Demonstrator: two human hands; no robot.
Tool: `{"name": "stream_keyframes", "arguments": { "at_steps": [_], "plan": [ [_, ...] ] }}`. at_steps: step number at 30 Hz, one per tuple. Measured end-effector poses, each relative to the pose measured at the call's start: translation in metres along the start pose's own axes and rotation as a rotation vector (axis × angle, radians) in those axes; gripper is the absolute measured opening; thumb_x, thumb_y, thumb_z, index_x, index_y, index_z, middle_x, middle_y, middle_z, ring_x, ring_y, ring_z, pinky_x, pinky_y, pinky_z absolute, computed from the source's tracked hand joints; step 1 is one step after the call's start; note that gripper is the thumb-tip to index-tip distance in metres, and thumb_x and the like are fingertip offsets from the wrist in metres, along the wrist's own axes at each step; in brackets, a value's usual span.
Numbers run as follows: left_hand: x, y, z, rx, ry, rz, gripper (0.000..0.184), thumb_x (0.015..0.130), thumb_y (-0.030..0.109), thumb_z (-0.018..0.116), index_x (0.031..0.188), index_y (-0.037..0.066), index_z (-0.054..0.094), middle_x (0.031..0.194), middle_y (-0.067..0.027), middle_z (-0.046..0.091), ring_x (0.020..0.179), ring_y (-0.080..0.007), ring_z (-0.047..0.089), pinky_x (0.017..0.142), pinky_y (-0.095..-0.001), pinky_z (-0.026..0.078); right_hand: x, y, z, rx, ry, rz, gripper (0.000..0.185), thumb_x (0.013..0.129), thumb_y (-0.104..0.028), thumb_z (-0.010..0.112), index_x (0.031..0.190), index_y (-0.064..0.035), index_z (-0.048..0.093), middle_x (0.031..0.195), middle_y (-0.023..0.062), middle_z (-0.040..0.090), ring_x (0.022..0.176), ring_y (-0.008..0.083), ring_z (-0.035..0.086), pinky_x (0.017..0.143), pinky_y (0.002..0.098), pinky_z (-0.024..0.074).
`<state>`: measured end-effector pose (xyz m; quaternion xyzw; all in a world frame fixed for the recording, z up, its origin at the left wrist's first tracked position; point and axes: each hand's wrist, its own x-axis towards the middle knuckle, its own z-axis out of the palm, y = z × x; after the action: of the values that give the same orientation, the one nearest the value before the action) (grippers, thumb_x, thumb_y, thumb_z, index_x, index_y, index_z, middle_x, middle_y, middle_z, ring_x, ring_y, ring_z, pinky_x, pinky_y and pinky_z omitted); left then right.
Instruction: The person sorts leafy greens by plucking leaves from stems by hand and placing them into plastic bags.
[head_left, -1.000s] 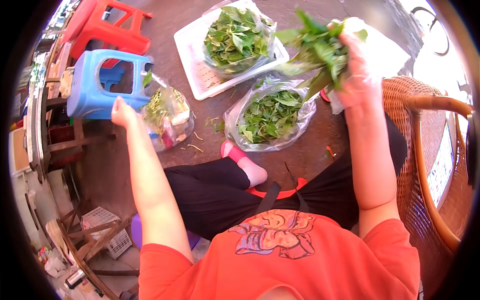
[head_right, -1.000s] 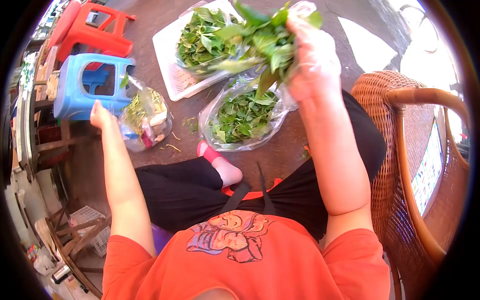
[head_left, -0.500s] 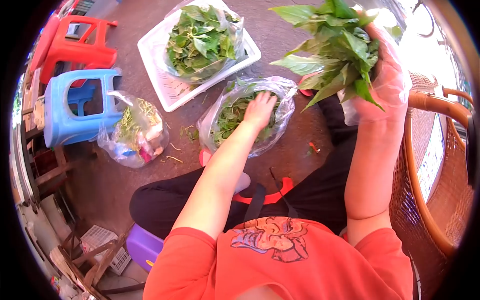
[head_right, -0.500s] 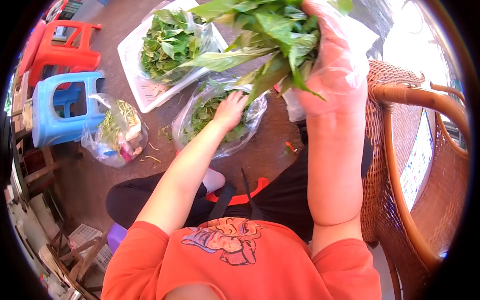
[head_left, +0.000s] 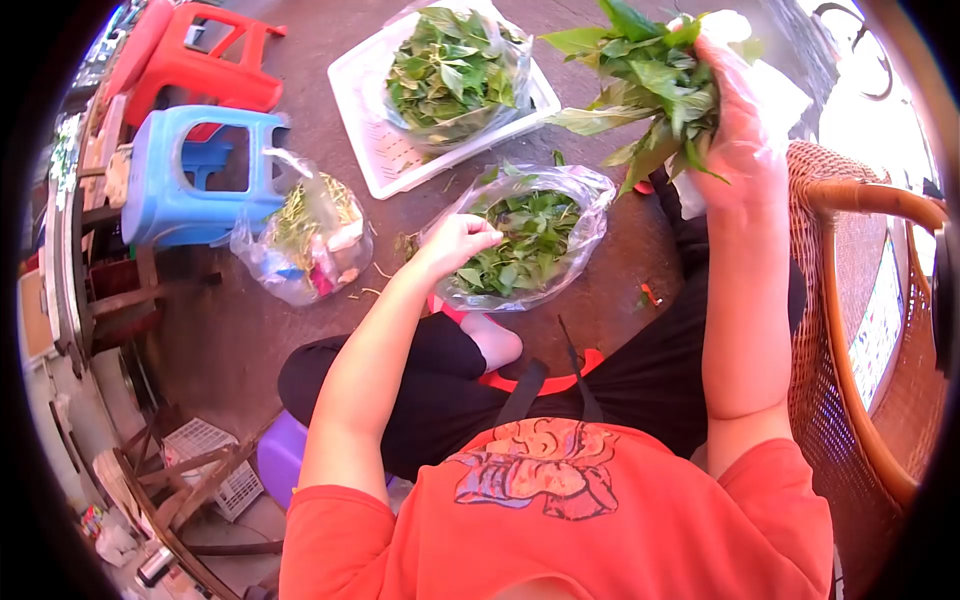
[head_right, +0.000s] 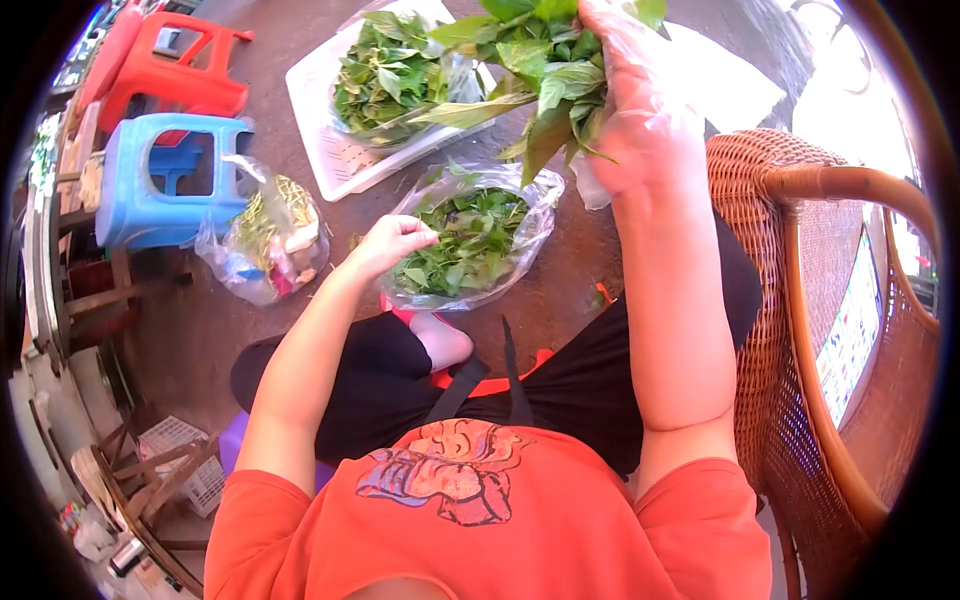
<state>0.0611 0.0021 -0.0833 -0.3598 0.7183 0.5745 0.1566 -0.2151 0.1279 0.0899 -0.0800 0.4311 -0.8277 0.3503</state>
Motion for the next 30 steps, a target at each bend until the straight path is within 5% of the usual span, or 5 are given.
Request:
{"name": "stream_keyframes", "arguments": {
  "at_steps": [7, 13, 18, 25, 30],
  "plan": [
    [-0.084, 0.047, -0.002, -0.679, 0.249, 0.218, 0.030, 0.092, 0.027, 0.050, 0.105, 0.002, 0.062, 0.100, -0.0055, 0.063, 0.090, -0.0149, 0.058, 0.081, -0.0293, 0.044, -0.018, 0.019, 0.032, -0.356, -0.125, 0.205, 0.027, 0.079, -0.024, 0.065, 0.090, 0.0003, 0.061, 0.081, 0.0051, 0.060, 0.066, 0.0103, 0.055, 0.057, 0.0259, 0.0439],
    [-0.111, 0.071, 0.007, -1.183, 0.292, 0.394, 0.036, 0.092, 0.025, 0.050, 0.118, 0.001, 0.052, 0.109, -0.0091, 0.059, 0.100, -0.0185, 0.056, 0.087, -0.0324, 0.044, -0.065, 0.061, 0.053, -0.961, -0.671, 0.331, 0.014, 0.080, -0.018, 0.063, 0.087, -0.0059, 0.063, 0.079, 0.0002, 0.061, 0.074, 0.0070, 0.052, 0.068, 0.0247, 0.0439],
    [-0.108, 0.086, 0.027, -1.103, 0.343, 0.476, 0.037, 0.093, 0.026, 0.046, 0.121, 0.001, 0.051, 0.115, -0.0068, 0.056, 0.105, -0.0146, 0.051, 0.092, -0.0287, 0.037, -0.096, 0.099, 0.050, -0.704, -0.853, 0.346, 0.021, 0.083, -0.022, 0.063, 0.094, -0.0047, 0.063, 0.080, -0.0009, 0.062, 0.075, 0.0077, 0.051, 0.072, 0.0264, 0.0434],
    [-0.111, 0.083, 0.006, -1.056, 0.484, 0.387, 0.051, 0.088, 0.036, 0.053, 0.130, 0.009, 0.039, 0.120, -0.0022, 0.048, 0.110, -0.0130, 0.042, 0.090, -0.0318, 0.033, -0.057, 0.091, 0.061, -0.980, -0.301, 0.037, 0.016, 0.075, -0.019, 0.065, 0.082, -0.0045, 0.064, 0.073, 0.0050, 0.062, 0.064, 0.0118, 0.053, 0.063, 0.0269, 0.0448],
    [-0.067, 0.072, -0.048, -0.838, 0.722, 0.296, 0.051, 0.082, 0.028, 0.060, 0.122, 0.001, 0.044, 0.118, -0.0109, 0.049, 0.112, -0.0200, 0.043, 0.093, -0.0334, 0.035, 0.007, 0.073, 0.104, -0.500, -0.057, 0.014, 0.031, 0.082, -0.032, 0.061, 0.091, -0.0028, 0.059, 0.069, 0.0078, 0.057, 0.061, 0.0165, 0.049, 0.058, 0.0357, 0.0428]
  ]
}}
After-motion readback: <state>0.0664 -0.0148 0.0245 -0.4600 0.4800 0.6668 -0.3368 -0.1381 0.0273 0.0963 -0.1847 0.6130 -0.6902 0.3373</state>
